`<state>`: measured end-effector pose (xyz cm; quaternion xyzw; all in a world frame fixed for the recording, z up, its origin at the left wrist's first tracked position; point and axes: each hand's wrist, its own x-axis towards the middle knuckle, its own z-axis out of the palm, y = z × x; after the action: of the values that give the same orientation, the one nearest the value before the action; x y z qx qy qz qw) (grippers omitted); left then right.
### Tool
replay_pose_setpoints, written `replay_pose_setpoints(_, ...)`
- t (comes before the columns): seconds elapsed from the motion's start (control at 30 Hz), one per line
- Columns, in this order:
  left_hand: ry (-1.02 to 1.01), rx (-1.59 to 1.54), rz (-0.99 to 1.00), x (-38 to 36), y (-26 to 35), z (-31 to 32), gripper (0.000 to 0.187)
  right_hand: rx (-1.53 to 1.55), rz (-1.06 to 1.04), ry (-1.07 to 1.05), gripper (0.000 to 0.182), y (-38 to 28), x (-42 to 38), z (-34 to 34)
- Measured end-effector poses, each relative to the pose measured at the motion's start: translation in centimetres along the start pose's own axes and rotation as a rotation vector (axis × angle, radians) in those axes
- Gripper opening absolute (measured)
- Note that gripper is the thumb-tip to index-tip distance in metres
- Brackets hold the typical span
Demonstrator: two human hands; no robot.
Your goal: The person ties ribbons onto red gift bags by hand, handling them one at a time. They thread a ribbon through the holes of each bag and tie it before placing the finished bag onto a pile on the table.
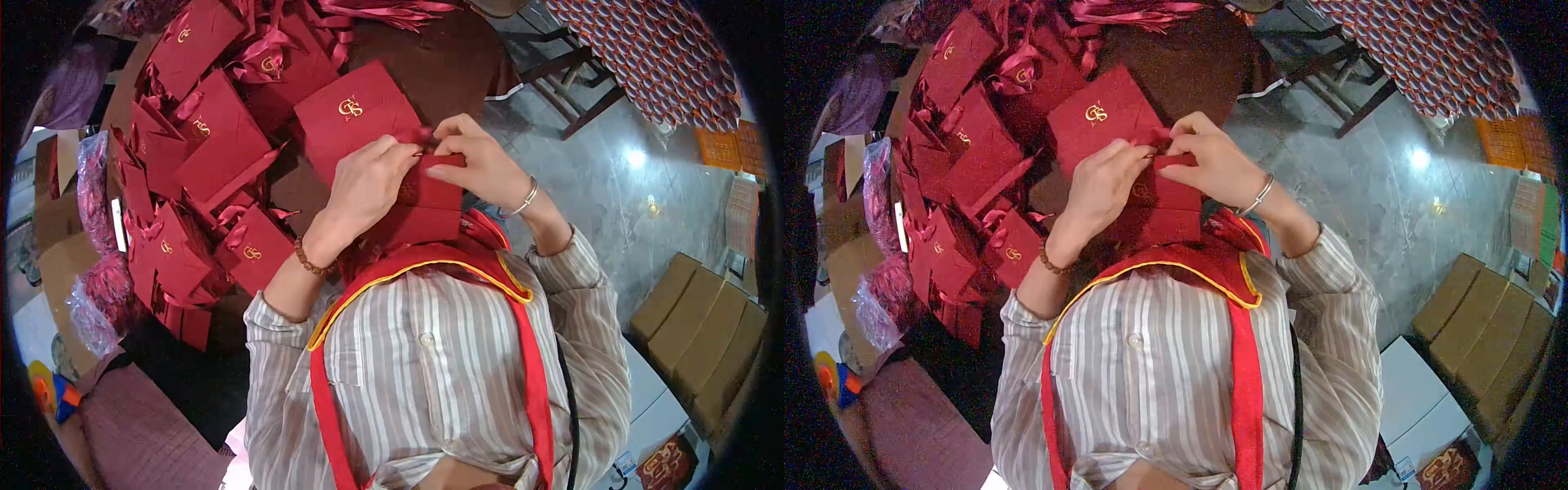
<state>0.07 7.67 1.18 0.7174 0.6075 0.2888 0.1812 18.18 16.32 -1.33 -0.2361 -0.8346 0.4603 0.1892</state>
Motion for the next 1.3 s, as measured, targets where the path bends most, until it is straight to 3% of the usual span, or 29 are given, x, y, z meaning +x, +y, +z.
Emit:
replay_pose_setpoints(0.07, -0.013, -0.001, 0.027, -0.1, -0.2, 0.0, 0.015, 0.070, 0.004, 0.065, 0.019, 0.5, -0.4, 0.3)
replay_pose_setpoints(0.3, 0.027, -0.065, -0.004, 0.3, -0.3, 0.3, 0.015, 0.184, 0.081, -0.002, 0.020, 0.9, -0.5, 0.3)
replay_pose_setpoints(0.37, 0.132, -0.274, -0.229, 0.3, -0.1, 0.3, 0.009, 0.224, 0.125, 0.026, 0.021, 1.0, -0.7, 0.5)
replay_pose_setpoints(0.4, 0.128, -0.275, -0.229, 0.2, -0.2, 0.2, 0.009, 0.225, 0.128, 0.029, 0.021, 1.0, -0.7, 0.6)
replay_pose_setpoints(0.47, 0.279, -0.043, 0.053, 0.0, -0.5, -0.1, 0.009, 0.256, 0.139, 0.057, 0.020, 1.0, -0.8, 0.8)
replay_pose_setpoints(0.63, 0.178, -0.115, -0.001, -1.2, 1.2, 1.1, 0.009, 0.290, 0.151, 0.026, 0.018, 0.5, -0.6, 0.7)
replay_pose_setpoints(0.8, 0.215, -0.182, -0.001, -1.3, 1.4, 1.9, 0.011, 0.336, 0.137, -0.012, 0.019, 0.5, -0.9, 0.3)
replay_pose_setpoints(0.87, 0.163, -0.264, -0.152, -1.5, 1.6, 1.6, 0.012, 0.357, 0.169, -0.017, 0.019, 0.3, -1.0, 0.3)
replay_pose_setpoints(1.07, 0.269, -0.136, 0.029, -1.4, 1.2, 2.1, 0.009, 0.343, 0.189, -0.003, 0.019, -0.2, -1.1, 0.3)
replay_pose_setpoints(1.3, 0.213, -0.063, 0.018, -1.3, 1.9, 2.3, 0.006, 0.254, 0.169, 0.036, 0.018, -0.5, -1.4, 0.4)
